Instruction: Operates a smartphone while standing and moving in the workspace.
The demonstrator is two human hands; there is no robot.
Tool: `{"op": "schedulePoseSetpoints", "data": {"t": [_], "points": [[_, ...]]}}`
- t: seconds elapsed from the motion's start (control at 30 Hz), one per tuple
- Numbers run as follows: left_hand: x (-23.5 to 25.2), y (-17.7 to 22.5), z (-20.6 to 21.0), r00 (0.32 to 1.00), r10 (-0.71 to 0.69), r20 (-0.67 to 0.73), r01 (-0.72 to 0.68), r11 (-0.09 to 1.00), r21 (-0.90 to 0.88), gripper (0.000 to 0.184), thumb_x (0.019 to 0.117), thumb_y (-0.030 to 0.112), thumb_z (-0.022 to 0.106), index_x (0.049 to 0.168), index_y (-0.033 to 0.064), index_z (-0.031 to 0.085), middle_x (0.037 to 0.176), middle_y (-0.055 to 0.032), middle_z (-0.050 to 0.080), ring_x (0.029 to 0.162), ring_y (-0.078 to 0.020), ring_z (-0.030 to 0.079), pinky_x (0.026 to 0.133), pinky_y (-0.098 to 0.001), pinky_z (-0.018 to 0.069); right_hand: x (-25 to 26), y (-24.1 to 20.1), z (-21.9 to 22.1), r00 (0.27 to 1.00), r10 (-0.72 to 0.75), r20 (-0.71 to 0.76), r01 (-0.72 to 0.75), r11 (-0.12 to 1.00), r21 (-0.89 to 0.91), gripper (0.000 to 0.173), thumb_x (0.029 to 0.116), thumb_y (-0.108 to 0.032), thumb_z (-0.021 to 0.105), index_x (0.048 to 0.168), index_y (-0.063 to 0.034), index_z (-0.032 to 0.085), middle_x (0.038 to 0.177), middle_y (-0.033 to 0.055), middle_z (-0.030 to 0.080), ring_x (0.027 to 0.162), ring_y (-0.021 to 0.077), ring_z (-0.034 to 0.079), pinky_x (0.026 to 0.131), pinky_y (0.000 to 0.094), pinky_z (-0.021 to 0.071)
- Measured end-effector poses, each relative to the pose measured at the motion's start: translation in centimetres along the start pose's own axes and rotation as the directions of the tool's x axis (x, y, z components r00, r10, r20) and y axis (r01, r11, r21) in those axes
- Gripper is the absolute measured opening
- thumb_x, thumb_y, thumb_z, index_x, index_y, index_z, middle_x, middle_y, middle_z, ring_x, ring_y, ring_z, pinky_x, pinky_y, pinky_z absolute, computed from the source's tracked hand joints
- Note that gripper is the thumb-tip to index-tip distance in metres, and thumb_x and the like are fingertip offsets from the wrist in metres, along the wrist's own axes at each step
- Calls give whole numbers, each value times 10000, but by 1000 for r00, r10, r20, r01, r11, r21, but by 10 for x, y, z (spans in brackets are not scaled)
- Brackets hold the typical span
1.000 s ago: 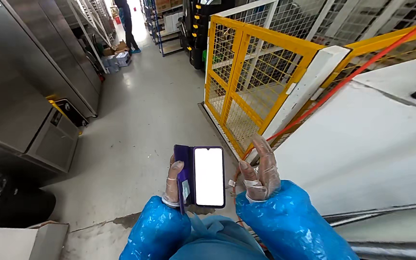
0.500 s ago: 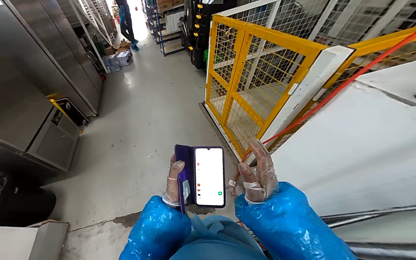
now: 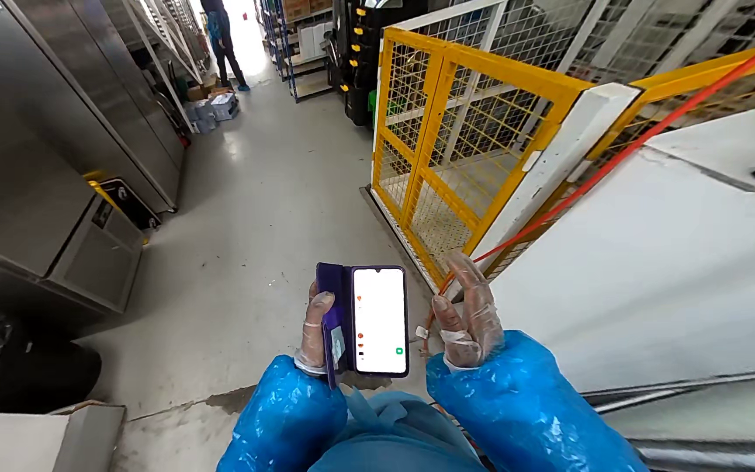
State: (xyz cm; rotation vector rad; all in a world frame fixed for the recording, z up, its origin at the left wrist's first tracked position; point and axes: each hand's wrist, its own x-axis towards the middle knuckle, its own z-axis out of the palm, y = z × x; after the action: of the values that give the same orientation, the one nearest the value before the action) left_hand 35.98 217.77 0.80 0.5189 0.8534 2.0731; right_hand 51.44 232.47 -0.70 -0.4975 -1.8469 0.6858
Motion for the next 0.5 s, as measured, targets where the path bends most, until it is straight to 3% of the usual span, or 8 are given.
{"op": "schedulePoseSetpoints", "data": {"t": [0.5], "points": [[4, 3, -5, 1000, 3, 18, -2, 1000, -9, 571, 749, 519, 821, 1199, 220, 638, 951, 20, 741, 840, -68, 727, 714, -270, 617, -2, 4, 7, 1000, -11, 4, 11, 1000, 1, 689, 1037, -518, 460, 1464, 23, 482, 1557, 242, 426, 1483, 298, 378, 1205, 411, 336]]}}
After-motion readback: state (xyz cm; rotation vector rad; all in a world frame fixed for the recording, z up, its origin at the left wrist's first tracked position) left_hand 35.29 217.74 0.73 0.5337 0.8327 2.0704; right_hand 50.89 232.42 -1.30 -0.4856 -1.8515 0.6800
